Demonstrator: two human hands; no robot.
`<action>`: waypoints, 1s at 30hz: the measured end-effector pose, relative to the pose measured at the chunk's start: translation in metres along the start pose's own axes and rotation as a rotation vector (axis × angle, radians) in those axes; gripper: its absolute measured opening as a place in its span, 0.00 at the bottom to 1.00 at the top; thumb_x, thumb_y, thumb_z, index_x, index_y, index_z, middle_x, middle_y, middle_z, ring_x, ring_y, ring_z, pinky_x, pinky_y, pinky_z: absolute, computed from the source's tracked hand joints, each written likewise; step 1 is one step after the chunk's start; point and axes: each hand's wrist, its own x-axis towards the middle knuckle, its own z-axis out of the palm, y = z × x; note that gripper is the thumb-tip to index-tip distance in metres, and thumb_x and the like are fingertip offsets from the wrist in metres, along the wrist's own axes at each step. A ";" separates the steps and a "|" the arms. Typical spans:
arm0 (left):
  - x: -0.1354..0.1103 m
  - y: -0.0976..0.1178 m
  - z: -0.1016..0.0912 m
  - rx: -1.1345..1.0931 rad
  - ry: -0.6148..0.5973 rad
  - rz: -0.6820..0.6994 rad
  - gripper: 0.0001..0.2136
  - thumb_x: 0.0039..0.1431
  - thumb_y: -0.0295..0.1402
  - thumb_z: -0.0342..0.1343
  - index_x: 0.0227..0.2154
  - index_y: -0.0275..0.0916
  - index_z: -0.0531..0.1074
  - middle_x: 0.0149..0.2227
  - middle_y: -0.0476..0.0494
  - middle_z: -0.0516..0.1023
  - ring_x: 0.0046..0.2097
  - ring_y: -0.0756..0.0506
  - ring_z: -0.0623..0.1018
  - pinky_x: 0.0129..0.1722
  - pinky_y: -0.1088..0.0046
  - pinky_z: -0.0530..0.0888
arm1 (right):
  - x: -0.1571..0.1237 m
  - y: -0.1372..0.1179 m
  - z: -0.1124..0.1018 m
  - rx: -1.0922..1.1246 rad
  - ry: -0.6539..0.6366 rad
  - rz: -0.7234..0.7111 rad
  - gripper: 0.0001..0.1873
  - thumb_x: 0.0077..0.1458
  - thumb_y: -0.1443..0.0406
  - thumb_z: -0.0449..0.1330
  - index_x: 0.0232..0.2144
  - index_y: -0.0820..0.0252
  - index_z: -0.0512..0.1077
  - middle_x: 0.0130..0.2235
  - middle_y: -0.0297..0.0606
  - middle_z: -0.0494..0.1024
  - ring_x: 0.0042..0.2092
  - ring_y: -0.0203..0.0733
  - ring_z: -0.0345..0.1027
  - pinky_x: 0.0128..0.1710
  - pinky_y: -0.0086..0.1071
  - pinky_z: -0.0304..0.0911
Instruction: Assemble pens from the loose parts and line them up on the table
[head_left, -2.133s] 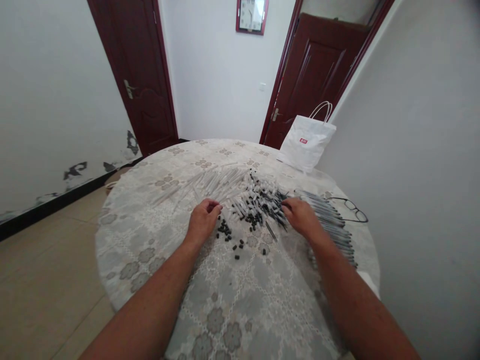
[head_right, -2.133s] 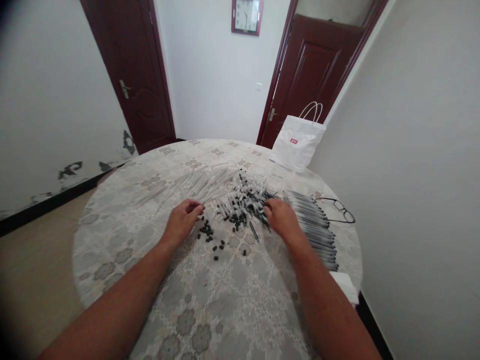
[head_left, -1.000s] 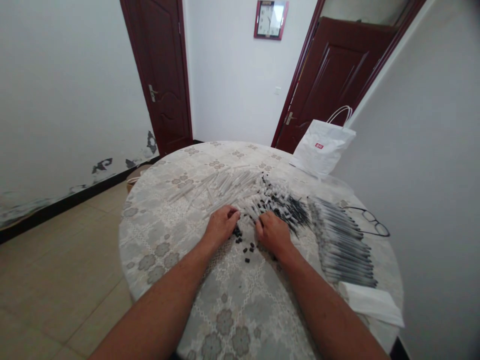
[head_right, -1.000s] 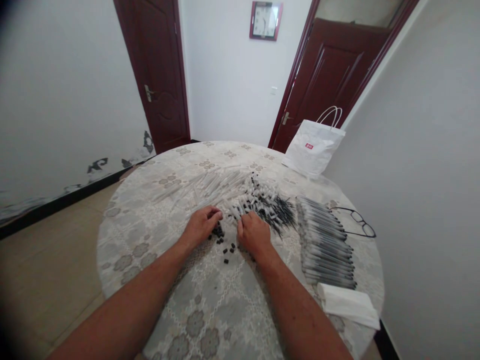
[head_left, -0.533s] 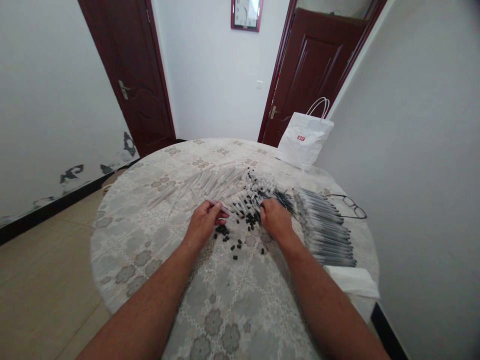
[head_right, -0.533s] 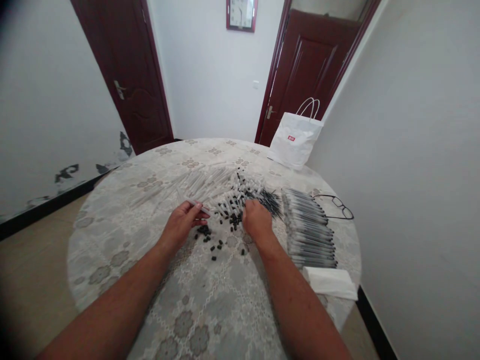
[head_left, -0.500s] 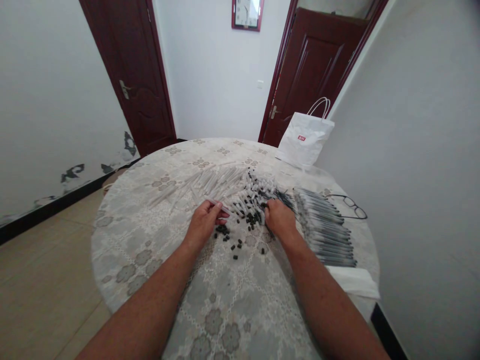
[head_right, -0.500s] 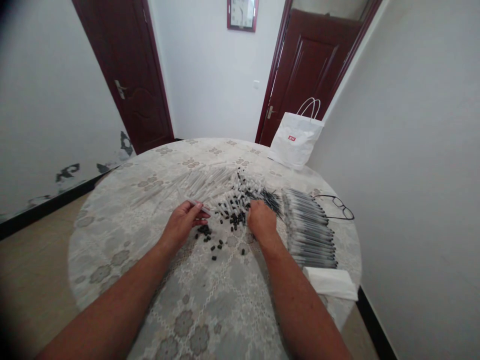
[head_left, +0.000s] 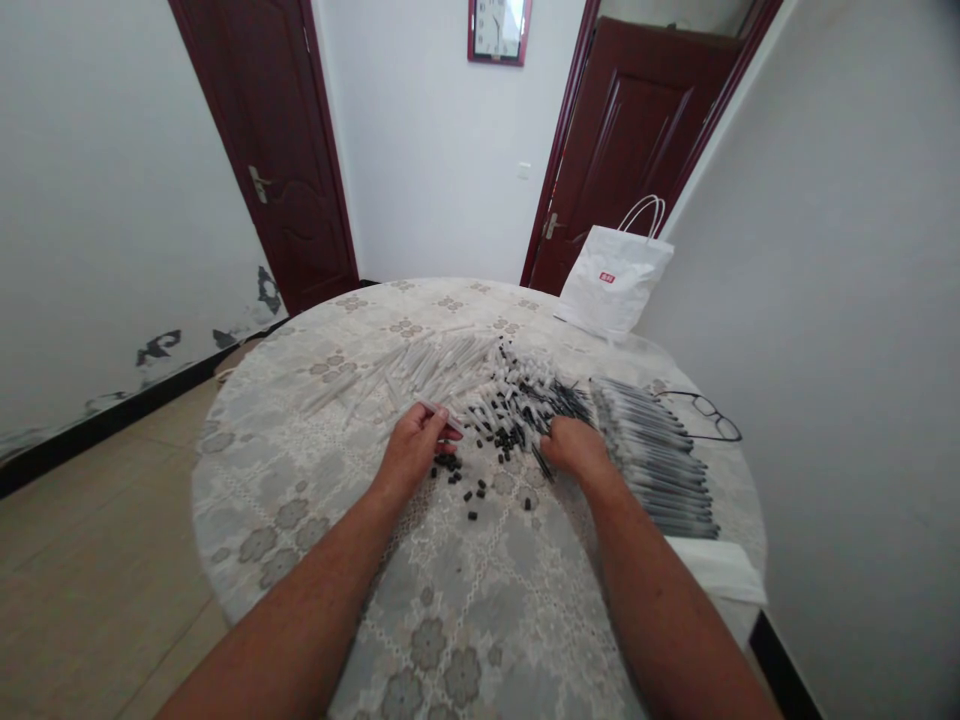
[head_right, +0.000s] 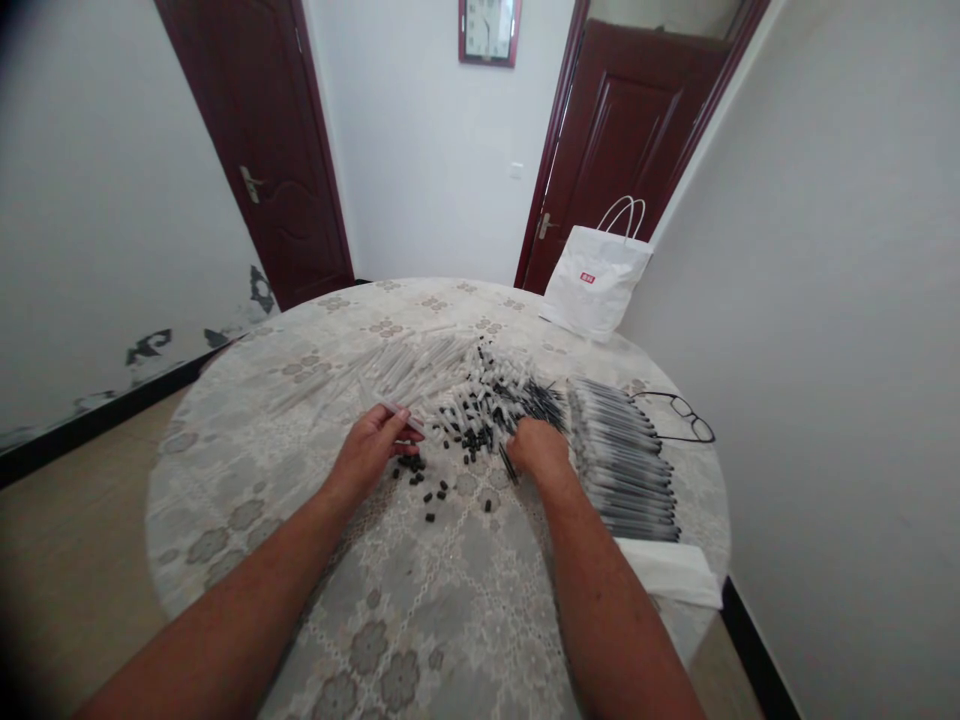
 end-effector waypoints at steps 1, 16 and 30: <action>0.000 0.000 0.000 0.008 -0.002 0.000 0.19 0.55 0.49 0.59 0.37 0.37 0.69 0.34 0.41 0.79 0.36 0.43 0.81 0.32 0.66 0.79 | 0.000 0.000 0.000 0.005 0.005 -0.006 0.16 0.57 0.61 0.56 0.42 0.61 0.78 0.44 0.53 0.81 0.46 0.50 0.77 0.44 0.35 0.67; 0.000 0.001 0.001 0.027 -0.007 0.011 0.17 0.56 0.48 0.59 0.34 0.37 0.71 0.32 0.41 0.79 0.35 0.43 0.80 0.31 0.67 0.79 | 0.005 -0.001 0.006 0.007 0.103 0.045 0.16 0.60 0.63 0.54 0.45 0.63 0.76 0.46 0.55 0.79 0.48 0.51 0.75 0.47 0.36 0.65; -0.003 0.007 0.004 -0.067 0.016 0.041 0.15 0.56 0.44 0.61 0.36 0.36 0.70 0.34 0.41 0.79 0.33 0.44 0.80 0.29 0.69 0.79 | 0.006 -0.002 0.002 0.301 0.345 0.030 0.12 0.56 0.62 0.53 0.37 0.61 0.74 0.35 0.48 0.80 0.39 0.48 0.74 0.38 0.34 0.61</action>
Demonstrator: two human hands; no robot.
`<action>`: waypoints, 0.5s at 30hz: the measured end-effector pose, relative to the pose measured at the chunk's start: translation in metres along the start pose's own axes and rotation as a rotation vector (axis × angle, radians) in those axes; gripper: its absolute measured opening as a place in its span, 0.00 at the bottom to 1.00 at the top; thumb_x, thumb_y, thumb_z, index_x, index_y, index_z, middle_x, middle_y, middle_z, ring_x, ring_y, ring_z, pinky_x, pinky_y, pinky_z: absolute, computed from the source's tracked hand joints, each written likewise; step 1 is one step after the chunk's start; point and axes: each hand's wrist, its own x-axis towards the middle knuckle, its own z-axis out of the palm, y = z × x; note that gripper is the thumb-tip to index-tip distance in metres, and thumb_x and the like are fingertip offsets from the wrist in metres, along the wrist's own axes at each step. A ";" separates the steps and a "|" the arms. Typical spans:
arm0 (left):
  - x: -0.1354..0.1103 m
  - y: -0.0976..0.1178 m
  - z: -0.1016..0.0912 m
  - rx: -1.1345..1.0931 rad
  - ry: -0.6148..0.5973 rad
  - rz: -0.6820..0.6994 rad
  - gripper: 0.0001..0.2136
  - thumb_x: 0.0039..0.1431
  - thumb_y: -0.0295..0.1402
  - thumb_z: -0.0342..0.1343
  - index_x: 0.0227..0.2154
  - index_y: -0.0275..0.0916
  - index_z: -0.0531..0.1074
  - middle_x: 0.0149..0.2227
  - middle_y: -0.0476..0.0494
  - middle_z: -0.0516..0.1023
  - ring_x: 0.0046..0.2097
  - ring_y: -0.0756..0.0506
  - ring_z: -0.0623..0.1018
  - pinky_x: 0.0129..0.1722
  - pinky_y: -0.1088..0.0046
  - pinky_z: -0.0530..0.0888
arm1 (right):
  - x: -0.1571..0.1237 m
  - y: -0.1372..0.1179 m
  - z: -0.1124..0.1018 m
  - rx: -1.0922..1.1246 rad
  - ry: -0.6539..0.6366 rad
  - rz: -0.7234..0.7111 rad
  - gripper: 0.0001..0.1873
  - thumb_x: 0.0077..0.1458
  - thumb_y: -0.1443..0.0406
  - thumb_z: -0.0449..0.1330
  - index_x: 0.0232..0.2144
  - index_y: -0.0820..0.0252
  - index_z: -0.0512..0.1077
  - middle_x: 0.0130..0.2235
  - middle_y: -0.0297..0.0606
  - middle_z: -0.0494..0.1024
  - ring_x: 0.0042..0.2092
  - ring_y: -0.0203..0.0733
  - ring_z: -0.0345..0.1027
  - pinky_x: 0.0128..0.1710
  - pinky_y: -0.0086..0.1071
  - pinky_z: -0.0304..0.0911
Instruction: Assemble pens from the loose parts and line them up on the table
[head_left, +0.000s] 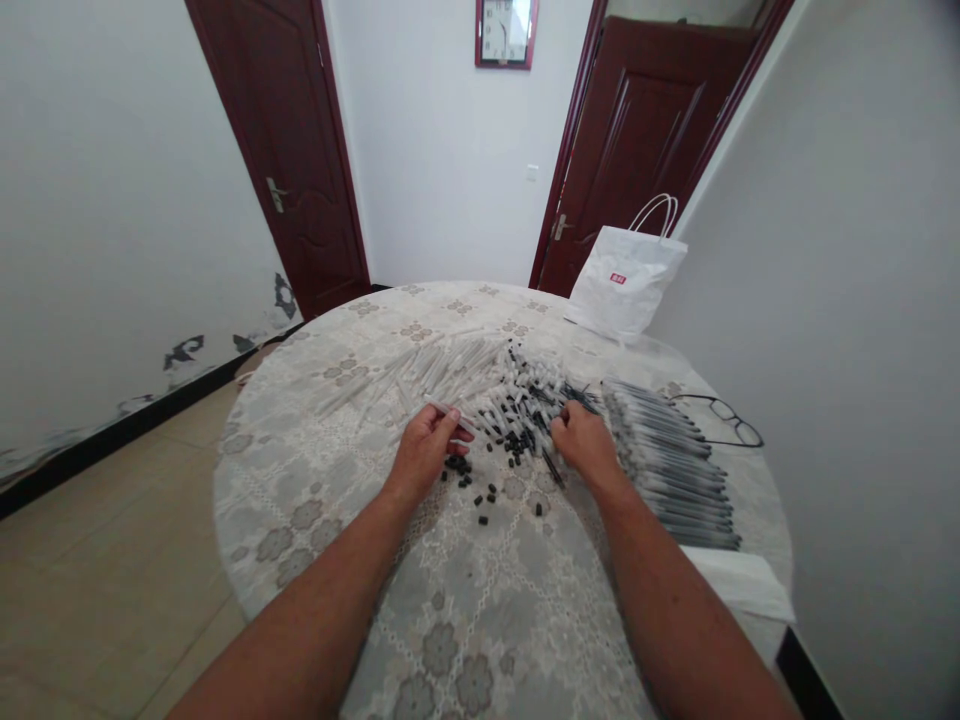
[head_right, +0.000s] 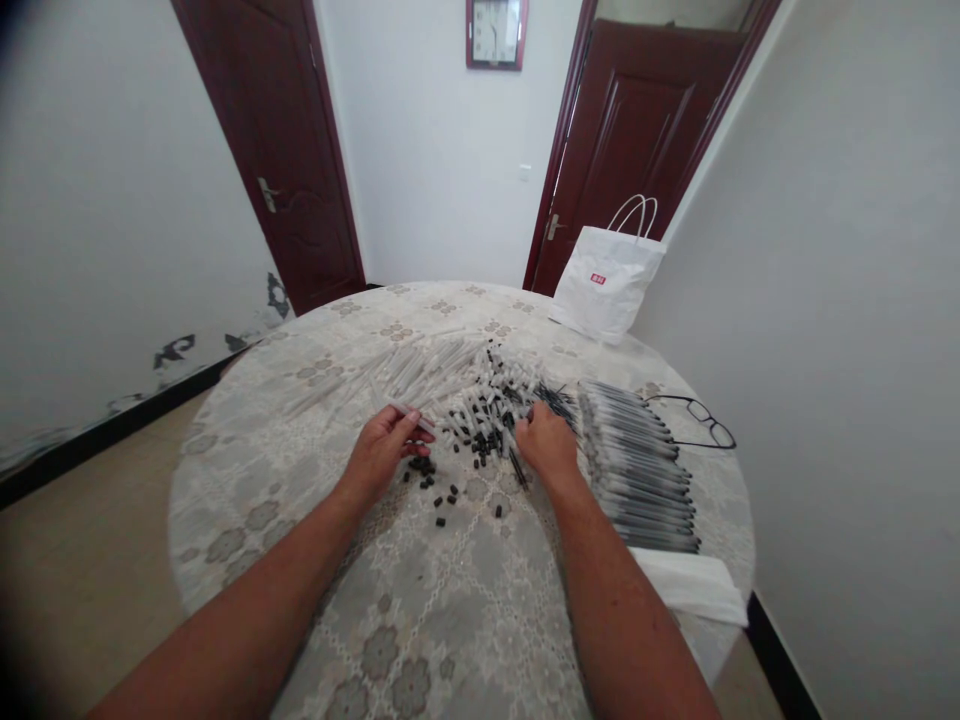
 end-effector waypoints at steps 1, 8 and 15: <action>0.001 0.002 0.001 -0.021 0.003 -0.005 0.15 0.56 0.44 0.61 0.36 0.36 0.70 0.34 0.41 0.79 0.33 0.44 0.80 0.29 0.69 0.79 | 0.000 -0.001 -0.001 0.094 0.040 -0.007 0.12 0.56 0.62 0.52 0.35 0.60 0.74 0.33 0.45 0.80 0.37 0.47 0.73 0.37 0.33 0.61; 0.012 0.021 0.014 -0.296 -0.032 -0.103 0.11 0.56 0.37 0.63 0.33 0.36 0.69 0.34 0.40 0.80 0.33 0.45 0.81 0.30 0.68 0.80 | -0.010 -0.030 -0.022 1.065 -0.141 -0.110 0.09 0.53 0.59 0.57 0.34 0.58 0.69 0.24 0.32 0.77 0.19 0.34 0.61 0.19 0.27 0.54; 0.009 0.025 0.025 -0.549 0.050 -0.135 0.09 0.53 0.32 0.64 0.32 0.35 0.69 0.31 0.43 0.79 0.33 0.46 0.81 0.30 0.70 0.80 | -0.036 -0.057 -0.042 1.267 -0.158 -0.154 0.10 0.54 0.58 0.61 0.34 0.59 0.70 0.24 0.33 0.77 0.18 0.32 0.61 0.17 0.25 0.54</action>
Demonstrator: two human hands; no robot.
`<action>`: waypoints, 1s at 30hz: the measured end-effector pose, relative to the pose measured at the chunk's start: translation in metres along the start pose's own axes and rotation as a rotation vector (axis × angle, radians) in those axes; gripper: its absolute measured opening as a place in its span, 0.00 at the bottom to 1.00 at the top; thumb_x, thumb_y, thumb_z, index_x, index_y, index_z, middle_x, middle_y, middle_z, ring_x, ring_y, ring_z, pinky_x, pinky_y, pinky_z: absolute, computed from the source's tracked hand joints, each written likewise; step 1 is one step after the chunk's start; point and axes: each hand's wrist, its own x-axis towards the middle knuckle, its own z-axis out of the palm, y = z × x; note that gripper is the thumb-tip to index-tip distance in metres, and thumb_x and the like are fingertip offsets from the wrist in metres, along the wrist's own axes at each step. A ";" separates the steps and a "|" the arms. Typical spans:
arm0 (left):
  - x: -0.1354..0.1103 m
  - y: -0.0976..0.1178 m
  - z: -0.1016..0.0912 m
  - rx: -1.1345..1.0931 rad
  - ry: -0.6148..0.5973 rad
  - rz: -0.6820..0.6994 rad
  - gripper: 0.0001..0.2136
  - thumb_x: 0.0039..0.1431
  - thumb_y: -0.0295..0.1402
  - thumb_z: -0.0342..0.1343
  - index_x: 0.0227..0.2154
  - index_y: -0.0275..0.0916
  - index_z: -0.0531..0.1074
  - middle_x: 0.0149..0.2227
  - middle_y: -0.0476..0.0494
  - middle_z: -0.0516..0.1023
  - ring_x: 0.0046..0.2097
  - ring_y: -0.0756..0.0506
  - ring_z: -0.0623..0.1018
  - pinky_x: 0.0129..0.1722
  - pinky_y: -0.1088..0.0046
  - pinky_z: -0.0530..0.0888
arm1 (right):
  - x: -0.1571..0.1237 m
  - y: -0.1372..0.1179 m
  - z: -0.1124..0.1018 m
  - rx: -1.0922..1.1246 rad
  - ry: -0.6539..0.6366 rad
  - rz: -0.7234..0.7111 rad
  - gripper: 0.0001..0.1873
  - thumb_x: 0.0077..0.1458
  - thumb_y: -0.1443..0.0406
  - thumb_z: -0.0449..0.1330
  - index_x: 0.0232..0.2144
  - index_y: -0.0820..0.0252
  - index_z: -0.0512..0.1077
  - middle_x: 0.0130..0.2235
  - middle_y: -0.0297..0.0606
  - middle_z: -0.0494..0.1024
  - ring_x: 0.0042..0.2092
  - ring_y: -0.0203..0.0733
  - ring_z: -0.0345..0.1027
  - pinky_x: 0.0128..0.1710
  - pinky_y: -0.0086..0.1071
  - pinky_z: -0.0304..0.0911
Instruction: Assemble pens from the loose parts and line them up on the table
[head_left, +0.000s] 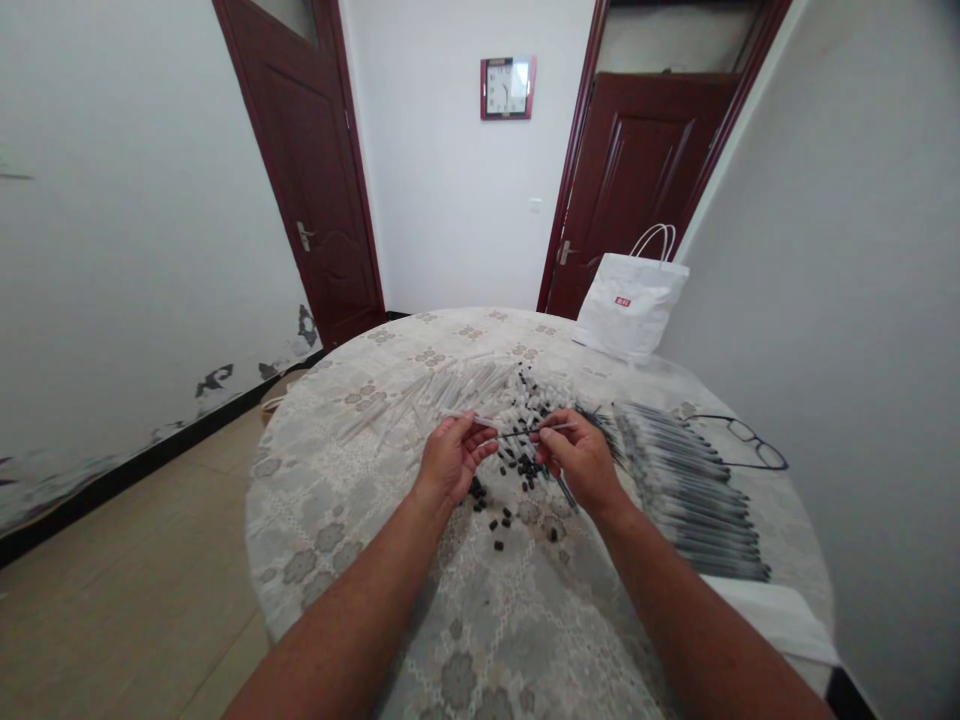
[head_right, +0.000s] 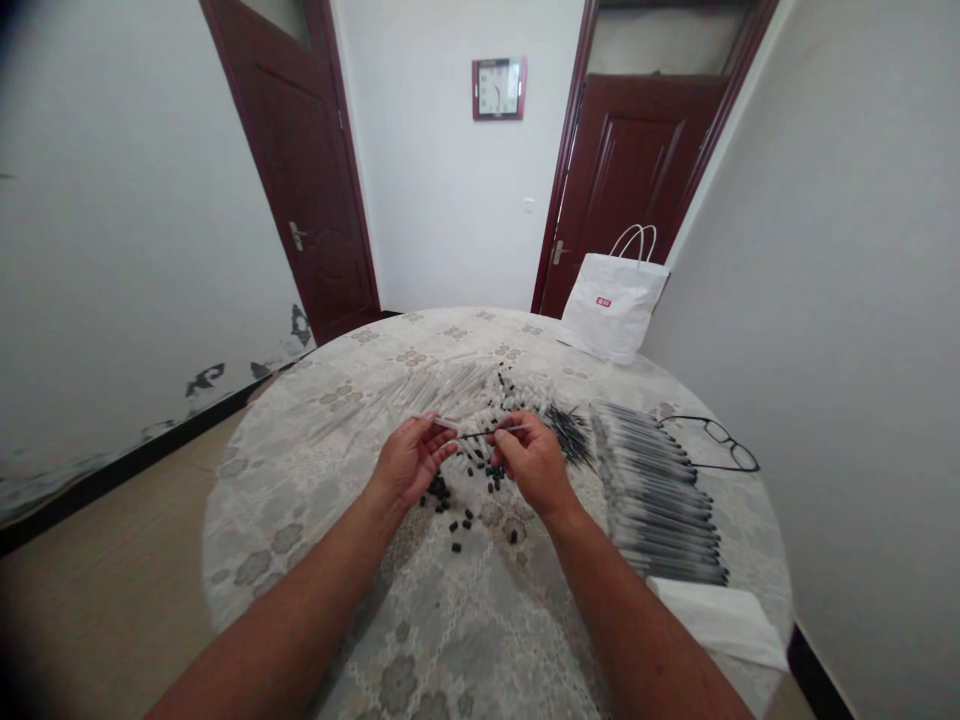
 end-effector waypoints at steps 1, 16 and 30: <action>-0.001 0.000 -0.001 -0.016 0.006 0.007 0.09 0.53 0.32 0.64 0.32 0.36 0.69 0.31 0.43 0.79 0.33 0.46 0.81 0.31 0.70 0.80 | -0.003 0.001 0.001 0.027 0.012 0.002 0.10 0.55 0.58 0.61 0.34 0.59 0.70 0.24 0.32 0.76 0.19 0.32 0.61 0.17 0.25 0.54; -0.003 -0.006 -0.013 0.051 0.031 0.010 0.12 0.53 0.36 0.64 0.33 0.36 0.69 0.34 0.42 0.81 0.33 0.47 0.81 0.30 0.71 0.79 | -0.023 0.043 -0.003 0.423 0.194 0.053 0.09 0.52 0.60 0.63 0.35 0.58 0.71 0.32 0.36 0.79 0.21 0.31 0.63 0.16 0.23 0.52; -0.002 -0.009 -0.016 0.083 0.005 -0.006 0.11 0.55 0.35 0.64 0.36 0.36 0.70 0.38 0.41 0.81 0.37 0.45 0.82 0.32 0.71 0.79 | -0.020 0.050 -0.001 0.373 0.195 0.079 0.11 0.51 0.59 0.64 0.35 0.58 0.72 0.30 0.35 0.79 0.21 0.32 0.64 0.15 0.23 0.53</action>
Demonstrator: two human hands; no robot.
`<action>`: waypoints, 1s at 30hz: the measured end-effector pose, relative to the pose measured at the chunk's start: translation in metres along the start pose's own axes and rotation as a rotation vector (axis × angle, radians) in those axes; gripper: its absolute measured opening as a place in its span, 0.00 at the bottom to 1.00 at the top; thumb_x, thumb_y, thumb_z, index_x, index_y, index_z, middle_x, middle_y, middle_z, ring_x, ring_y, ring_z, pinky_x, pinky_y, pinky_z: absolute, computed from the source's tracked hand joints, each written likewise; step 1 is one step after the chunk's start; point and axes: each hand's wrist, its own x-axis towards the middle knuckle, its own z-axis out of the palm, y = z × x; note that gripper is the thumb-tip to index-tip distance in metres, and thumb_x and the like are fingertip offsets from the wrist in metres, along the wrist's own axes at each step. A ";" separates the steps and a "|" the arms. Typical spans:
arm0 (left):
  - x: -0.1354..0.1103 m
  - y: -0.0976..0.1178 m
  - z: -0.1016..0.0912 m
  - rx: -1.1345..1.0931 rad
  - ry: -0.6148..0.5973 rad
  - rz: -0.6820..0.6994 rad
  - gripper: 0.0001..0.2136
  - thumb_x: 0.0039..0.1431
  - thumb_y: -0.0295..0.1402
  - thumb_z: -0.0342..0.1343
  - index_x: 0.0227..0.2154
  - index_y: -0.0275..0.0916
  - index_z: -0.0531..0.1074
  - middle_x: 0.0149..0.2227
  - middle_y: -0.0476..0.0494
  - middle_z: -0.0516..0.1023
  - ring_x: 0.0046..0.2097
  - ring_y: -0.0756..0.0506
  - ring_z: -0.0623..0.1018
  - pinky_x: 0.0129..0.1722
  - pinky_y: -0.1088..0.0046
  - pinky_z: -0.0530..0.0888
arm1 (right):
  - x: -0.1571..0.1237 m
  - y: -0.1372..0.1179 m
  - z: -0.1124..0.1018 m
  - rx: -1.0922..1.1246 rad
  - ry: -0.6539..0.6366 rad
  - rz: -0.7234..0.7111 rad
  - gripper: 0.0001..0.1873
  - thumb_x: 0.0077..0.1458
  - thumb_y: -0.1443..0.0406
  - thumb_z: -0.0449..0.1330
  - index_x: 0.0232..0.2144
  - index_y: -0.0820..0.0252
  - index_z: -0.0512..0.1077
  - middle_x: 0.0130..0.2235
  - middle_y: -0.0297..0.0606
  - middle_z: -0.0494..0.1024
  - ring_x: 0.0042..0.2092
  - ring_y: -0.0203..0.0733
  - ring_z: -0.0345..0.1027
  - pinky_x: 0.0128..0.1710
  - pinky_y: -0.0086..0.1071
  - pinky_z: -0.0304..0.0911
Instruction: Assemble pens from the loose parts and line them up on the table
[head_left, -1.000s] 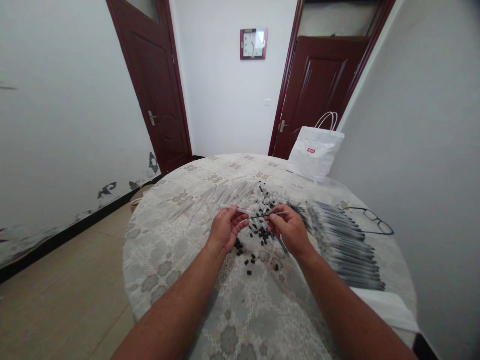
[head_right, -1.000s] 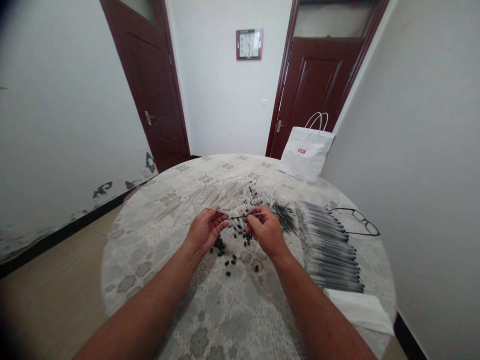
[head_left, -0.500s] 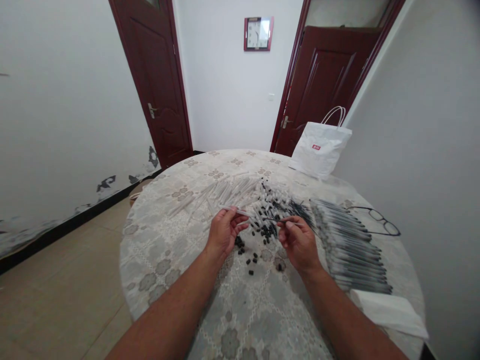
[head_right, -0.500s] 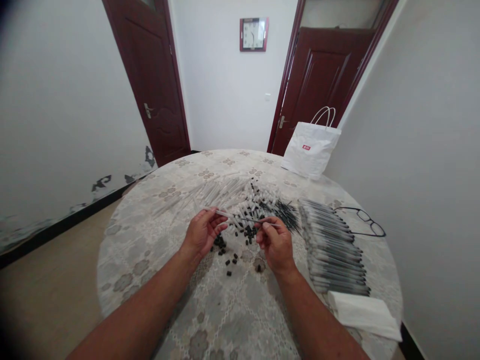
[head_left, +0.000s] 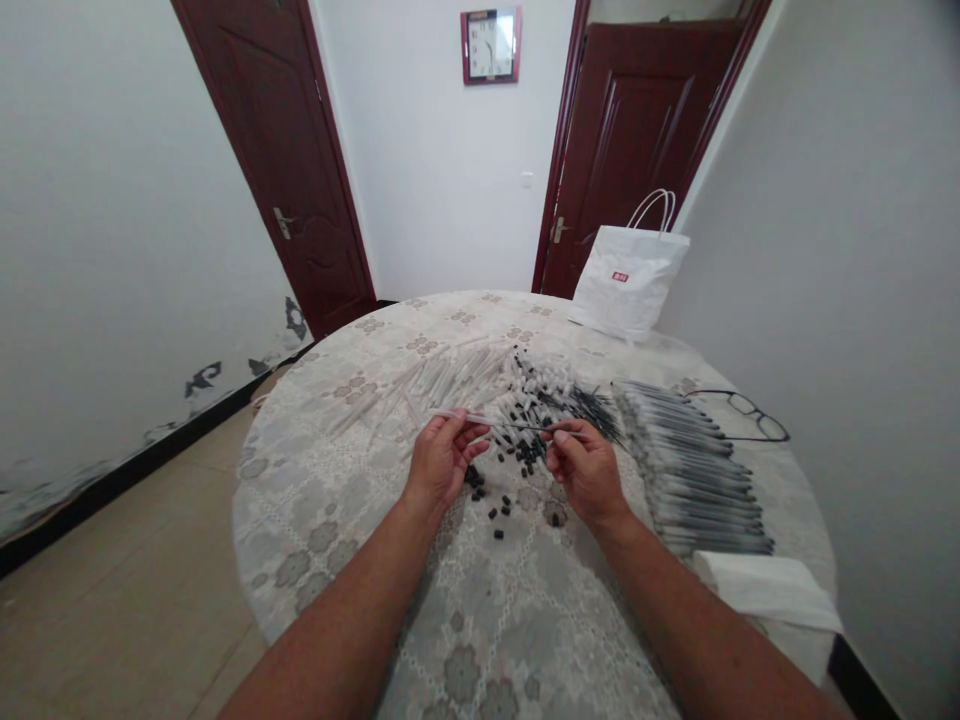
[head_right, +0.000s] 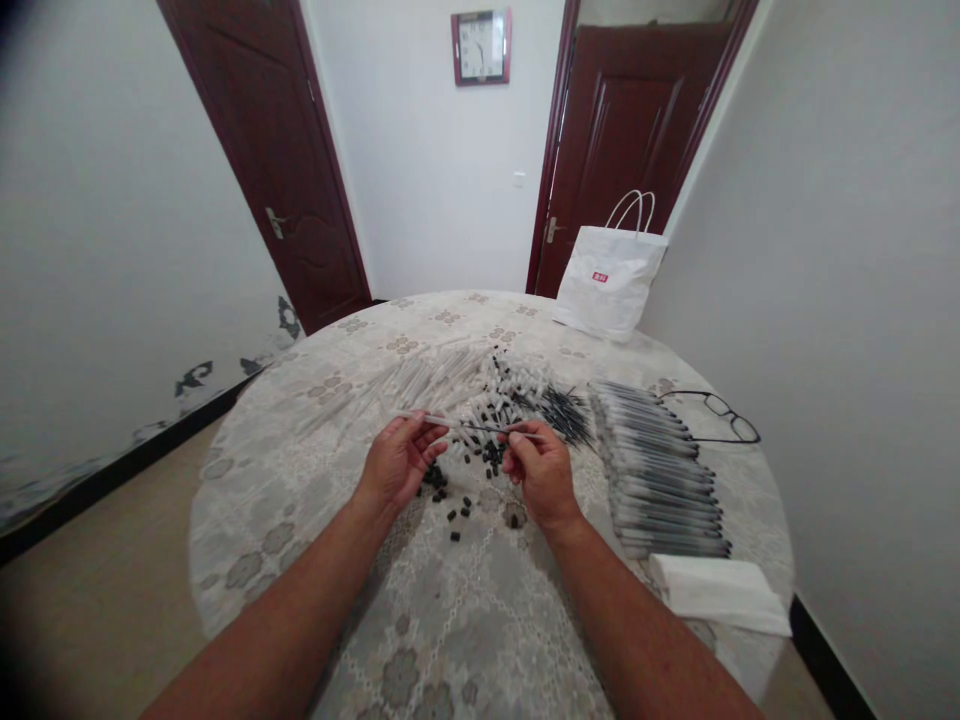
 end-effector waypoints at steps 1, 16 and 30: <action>0.000 0.000 0.000 0.009 -0.008 -0.003 0.11 0.55 0.35 0.64 0.36 0.36 0.70 0.38 0.41 0.81 0.37 0.46 0.82 0.32 0.71 0.79 | 0.000 0.001 0.000 -0.019 -0.010 -0.002 0.11 0.51 0.59 0.64 0.36 0.59 0.73 0.30 0.35 0.79 0.21 0.32 0.63 0.15 0.23 0.53; -0.020 -0.022 0.016 0.150 -0.221 -0.147 0.12 0.55 0.36 0.66 0.38 0.35 0.73 0.39 0.36 0.82 0.38 0.44 0.83 0.35 0.69 0.80 | -0.013 0.005 0.006 -0.315 -0.361 0.005 0.30 0.58 0.58 0.57 0.62 0.51 0.61 0.52 0.41 0.73 0.38 0.39 0.72 0.27 0.27 0.67; -0.020 0.002 -0.006 -0.153 0.136 -0.267 0.03 0.61 0.29 0.58 0.34 0.35 0.71 0.31 0.42 0.81 0.33 0.46 0.82 0.32 0.72 0.80 | 0.002 -0.003 -0.013 -1.219 -0.355 -0.327 0.12 0.60 0.66 0.54 0.43 0.59 0.76 0.43 0.42 0.76 0.47 0.43 0.69 0.49 0.34 0.62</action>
